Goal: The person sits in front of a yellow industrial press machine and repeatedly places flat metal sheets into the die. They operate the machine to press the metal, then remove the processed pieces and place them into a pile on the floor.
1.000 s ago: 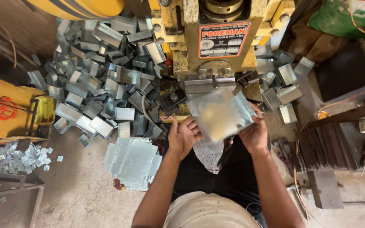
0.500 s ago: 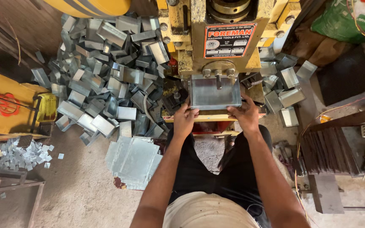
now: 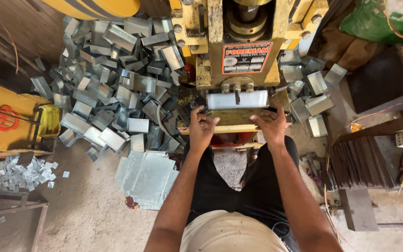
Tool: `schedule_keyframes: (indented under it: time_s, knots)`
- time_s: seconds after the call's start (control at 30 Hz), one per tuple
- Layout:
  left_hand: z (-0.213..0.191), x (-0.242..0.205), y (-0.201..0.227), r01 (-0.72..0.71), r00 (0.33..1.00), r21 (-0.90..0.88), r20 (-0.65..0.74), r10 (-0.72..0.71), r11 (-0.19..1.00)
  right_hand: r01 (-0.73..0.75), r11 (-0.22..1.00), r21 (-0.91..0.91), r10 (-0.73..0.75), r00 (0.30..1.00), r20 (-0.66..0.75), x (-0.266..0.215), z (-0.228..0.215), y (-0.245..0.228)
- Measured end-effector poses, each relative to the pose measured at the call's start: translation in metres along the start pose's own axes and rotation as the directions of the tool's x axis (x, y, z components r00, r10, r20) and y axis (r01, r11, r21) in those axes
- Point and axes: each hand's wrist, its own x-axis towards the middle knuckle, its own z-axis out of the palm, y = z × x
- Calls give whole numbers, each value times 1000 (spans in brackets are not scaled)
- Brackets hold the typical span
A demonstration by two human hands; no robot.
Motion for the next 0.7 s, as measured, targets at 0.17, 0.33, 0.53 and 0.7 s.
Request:
schedule_keyframes:
  time_s: [0.17, 0.33, 0.53, 0.7]
  knots:
    - [-2, 10, 34, 39, 963, 93, 261, -62, 995, 50, 986, 156, -71, 989, 133, 10, 0, 6]
    - [-19, 0, 32, -45, 925, -148, 368, 97, 988, 156, 931, 330, -247, 935, 255, 1, -31, 29]
    - [-22, -86, -14, 160, 886, -177, 460, -61, 971, -163, 893, 420, 125, 985, 116, -38, -37, 84]
    - [-60, -132, -36, 279, 873, -30, 424, -240, 960, -159, 829, 536, 219, 975, -49, -58, -86, 136]
